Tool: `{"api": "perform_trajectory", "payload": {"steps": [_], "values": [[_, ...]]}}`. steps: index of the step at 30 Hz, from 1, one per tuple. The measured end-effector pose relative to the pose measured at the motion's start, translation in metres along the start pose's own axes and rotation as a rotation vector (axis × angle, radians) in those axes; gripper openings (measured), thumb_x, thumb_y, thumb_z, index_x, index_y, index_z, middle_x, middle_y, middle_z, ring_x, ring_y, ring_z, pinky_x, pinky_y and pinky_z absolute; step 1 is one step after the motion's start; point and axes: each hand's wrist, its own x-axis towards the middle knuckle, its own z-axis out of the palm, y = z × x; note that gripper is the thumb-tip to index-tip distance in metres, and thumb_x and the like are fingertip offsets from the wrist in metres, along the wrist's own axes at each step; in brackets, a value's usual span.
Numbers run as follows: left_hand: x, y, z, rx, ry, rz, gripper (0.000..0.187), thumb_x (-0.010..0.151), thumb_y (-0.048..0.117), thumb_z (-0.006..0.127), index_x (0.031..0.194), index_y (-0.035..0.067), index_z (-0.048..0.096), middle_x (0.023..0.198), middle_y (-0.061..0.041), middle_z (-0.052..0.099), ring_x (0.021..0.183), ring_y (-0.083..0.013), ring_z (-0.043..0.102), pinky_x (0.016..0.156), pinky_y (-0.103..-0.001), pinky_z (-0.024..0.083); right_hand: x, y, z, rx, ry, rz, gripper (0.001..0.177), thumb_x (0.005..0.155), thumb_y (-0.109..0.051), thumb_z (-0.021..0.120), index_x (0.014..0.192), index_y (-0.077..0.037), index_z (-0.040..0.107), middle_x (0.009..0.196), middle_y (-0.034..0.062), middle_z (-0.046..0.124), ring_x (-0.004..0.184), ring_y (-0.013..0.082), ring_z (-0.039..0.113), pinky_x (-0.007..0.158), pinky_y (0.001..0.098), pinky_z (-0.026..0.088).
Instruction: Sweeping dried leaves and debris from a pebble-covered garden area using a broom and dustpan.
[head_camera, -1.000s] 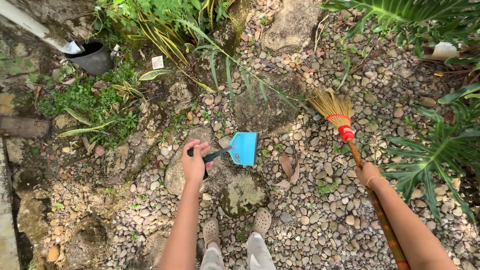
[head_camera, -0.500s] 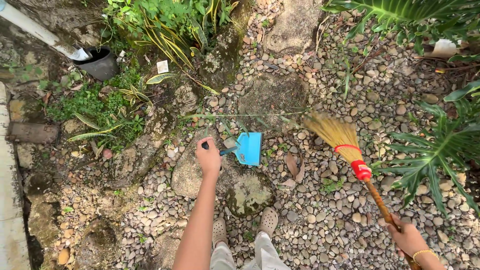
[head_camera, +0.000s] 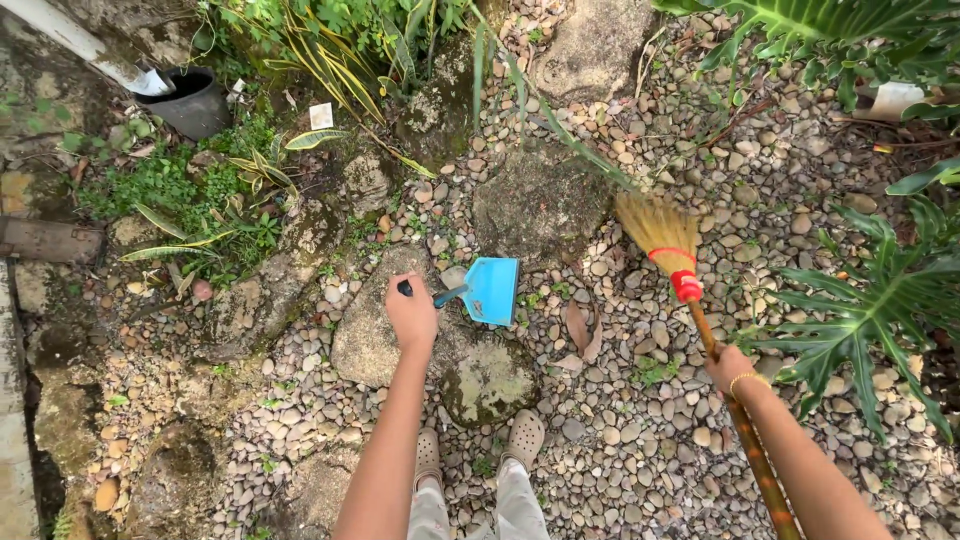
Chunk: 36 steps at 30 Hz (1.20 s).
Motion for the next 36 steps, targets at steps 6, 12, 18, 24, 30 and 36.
{"api": "perform_trajectory", "payload": {"steps": [6, 12, 18, 24, 30, 36], "values": [[0.020, -0.026, 0.012, 0.131, 0.049, 0.137, 0.034, 0.099, 0.030, 0.051, 0.109, -0.001, 0.061, 0.074, -0.014, 0.067, 0.061, -0.0240, 0.065, 0.061, -0.043, 0.052, -0.182, -0.002, -0.027, 0.311, -0.200, 0.160, 0.044, 0.096, -0.019, 0.062, 0.139, -0.011, 0.057, 0.060, 0.0130, 0.061, 0.038, 0.0251, 0.057, 0.041, 0.0410, 0.051], [0.021, -0.020, 0.024, 0.210, 0.106, 0.133, 0.040, 0.097, 0.033, 0.052, 0.110, -0.002, 0.064, 0.087, -0.018, 0.071, 0.075, -0.0317, 0.068, 0.071, -0.046, 0.053, -0.211, 0.020, -0.053, 0.455, -0.058, 0.314, 0.054, 0.097, -0.022, 0.065, 0.150, -0.017, 0.054, 0.055, 0.0142, 0.057, 0.037, 0.0266, 0.054, 0.040, 0.0445, 0.047], [0.021, -0.031, 0.025, 0.194, 0.119, 0.208, 0.034, 0.096, 0.030, 0.054, 0.105, -0.001, 0.065, 0.087, -0.015, 0.070, 0.075, -0.0298, 0.068, 0.070, -0.045, 0.053, -0.082, -0.004, -0.069, 0.257, 0.033, 0.174, 0.038, 0.091, -0.016, 0.073, 0.123, 0.002, 0.064, 0.065, 0.0152, 0.067, 0.045, 0.0233, 0.061, 0.048, 0.0397, 0.051], [-0.004, 0.003, 0.010, 0.075, 0.069, 0.048, 0.031, 0.096, 0.028, 0.053, 0.105, -0.001, 0.061, 0.081, -0.017, 0.065, 0.067, -0.0344, 0.065, 0.065, -0.047, 0.052, -0.041, -0.042, -0.037, 0.188, -0.050, 0.138, 0.043, 0.086, -0.010, 0.070, 0.126, 0.000, 0.064, 0.073, 0.0165, 0.072, 0.050, 0.0262, 0.067, 0.053, 0.0408, 0.057], [0.015, -0.005, 0.019, 0.251, 0.146, 0.151, 0.031, 0.096, 0.028, 0.056, 0.104, -0.002, 0.062, 0.081, -0.016, 0.068, 0.070, -0.0298, 0.065, 0.070, -0.045, 0.052, -0.104, 0.024, 0.016, 0.096, -0.106, 0.000, 0.063, 0.078, -0.011, 0.076, 0.137, 0.000, 0.058, 0.070, 0.0180, 0.075, 0.049, 0.0269, 0.073, 0.060, 0.0376, 0.061], [0.033, -0.023, 0.030, 0.215, 0.121, 0.180, 0.034, 0.099, 0.029, 0.054, 0.105, -0.003, 0.062, 0.084, -0.018, 0.069, 0.072, -0.0301, 0.065, 0.071, -0.045, 0.052, -0.227, 0.036, -0.014, 0.200, -0.142, 0.265, 0.084, 0.081, -0.013, 0.078, 0.157, -0.017, 0.043, 0.055, 0.0112, 0.066, 0.042, 0.0211, 0.063, 0.047, 0.0351, 0.053]]}}
